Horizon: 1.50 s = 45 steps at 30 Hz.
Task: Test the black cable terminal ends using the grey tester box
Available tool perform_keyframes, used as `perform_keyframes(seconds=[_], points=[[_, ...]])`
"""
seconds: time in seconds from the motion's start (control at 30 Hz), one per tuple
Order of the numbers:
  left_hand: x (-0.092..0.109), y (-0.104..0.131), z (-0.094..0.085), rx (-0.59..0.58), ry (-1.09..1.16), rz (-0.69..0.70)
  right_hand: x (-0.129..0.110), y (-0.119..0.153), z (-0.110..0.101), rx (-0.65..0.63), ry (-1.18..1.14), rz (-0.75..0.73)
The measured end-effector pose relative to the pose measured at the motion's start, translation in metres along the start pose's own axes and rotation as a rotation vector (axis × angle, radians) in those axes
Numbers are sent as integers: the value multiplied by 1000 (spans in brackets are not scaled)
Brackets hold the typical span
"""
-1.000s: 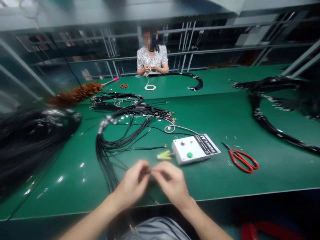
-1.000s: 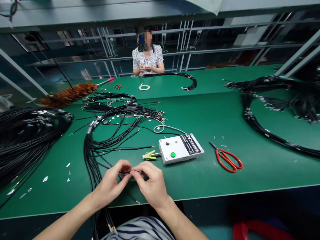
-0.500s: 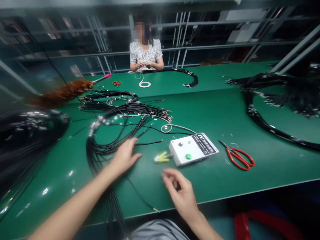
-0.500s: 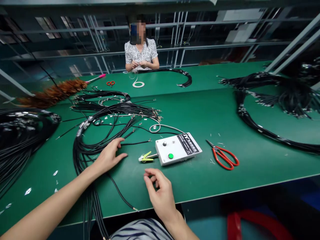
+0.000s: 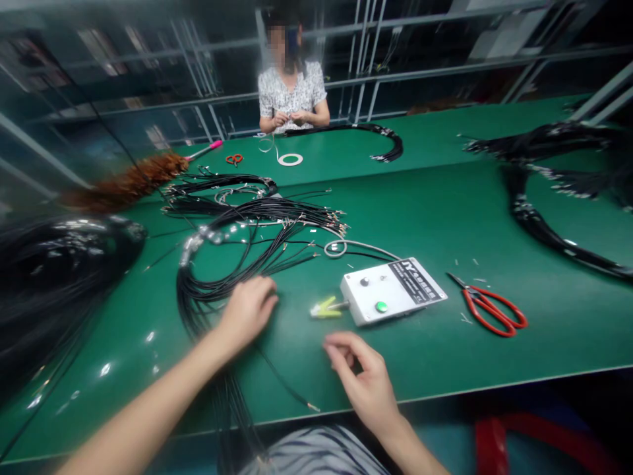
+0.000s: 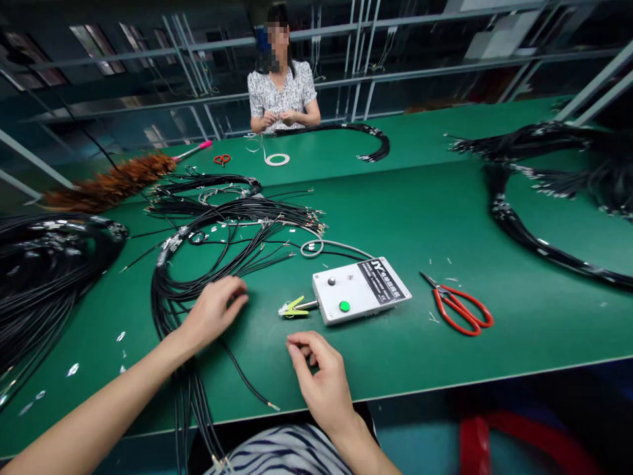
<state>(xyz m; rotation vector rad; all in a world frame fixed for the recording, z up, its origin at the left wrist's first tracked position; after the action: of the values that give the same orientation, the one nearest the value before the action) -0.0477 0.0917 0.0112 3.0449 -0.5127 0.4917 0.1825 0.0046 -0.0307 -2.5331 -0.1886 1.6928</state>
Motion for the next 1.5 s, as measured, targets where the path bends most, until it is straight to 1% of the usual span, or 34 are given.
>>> perform_keyframes(seconds=[0.07, 0.1, 0.13, 0.17, 0.23, 0.3, 0.4, 0.47, 0.5, 0.6, 0.67, 0.73, 0.87, 0.93, 1.07, 1.27, 1.43, 1.5], points=[[23, 34, -3, -238, 204, 242, 0, 0, 1, -4, -5, 0], [33, 48, -5, -333, 248, 311, 1, 0, 1, -9, -8, 0], [42, 60, -5, -391, 266, 350, 1, -1, 1, -16, -12, 1], [49, 68, -6, -427, 265, 361, 0, -1, 0, -23, -17, 2], [56, 76, -5, -441, 273, 331, -2, -2, -2, -44, -38, 5], [58, 76, -5, -409, 340, 270, -6, -2, -6, -84, -76, 21], [58, 72, -7, -283, 471, 190, -14, 0, -10, -218, -203, 101], [59, 71, -10, -209, 530, 194, -19, 2, -10, -284, -313, 162], [61, 71, -10, -186, 549, 209, -22, 3, -10, -293, -361, 186], [67, 71, -11, -154, 571, 251, -27, 2, -7, -272, -463, 237], [71, 72, -8, -118, 585, 247, -30, 1, -3, -263, -528, 272], [74, 72, -5, -48, 628, 207, -32, 1, 2, -245, -625, 326], [75, 73, 2, 81, 745, 105, -33, 4, 18, -235, -891, 492], [75, 74, 5, 118, 783, 63, -32, 5, 24, -229, -913, 529], [76, 74, 7, 138, 828, -14, -32, 2, 22, -176, -831, 508], [76, 71, 8, 105, 881, -93, -32, -5, 13, -134, -784, 424], [74, 70, 10, 85, 907, -128, -31, -6, 17, -133, -749, 421], [74, 70, 12, 82, 902, -135, -31, -6, 19, -115, -735, 433]])
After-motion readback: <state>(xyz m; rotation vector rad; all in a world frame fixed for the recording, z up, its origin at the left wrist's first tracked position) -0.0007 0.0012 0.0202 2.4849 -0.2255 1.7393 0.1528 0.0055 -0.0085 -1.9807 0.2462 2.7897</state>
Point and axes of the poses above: each hand's wrist, its own y-axis away from the middle knuckle, its own z-axis out of the palm, x = y × z, the point moved 1 cm from there along -y, towards the middle knuckle, and after that the axes turned 6 degrees about y, right-handed, at the moved point
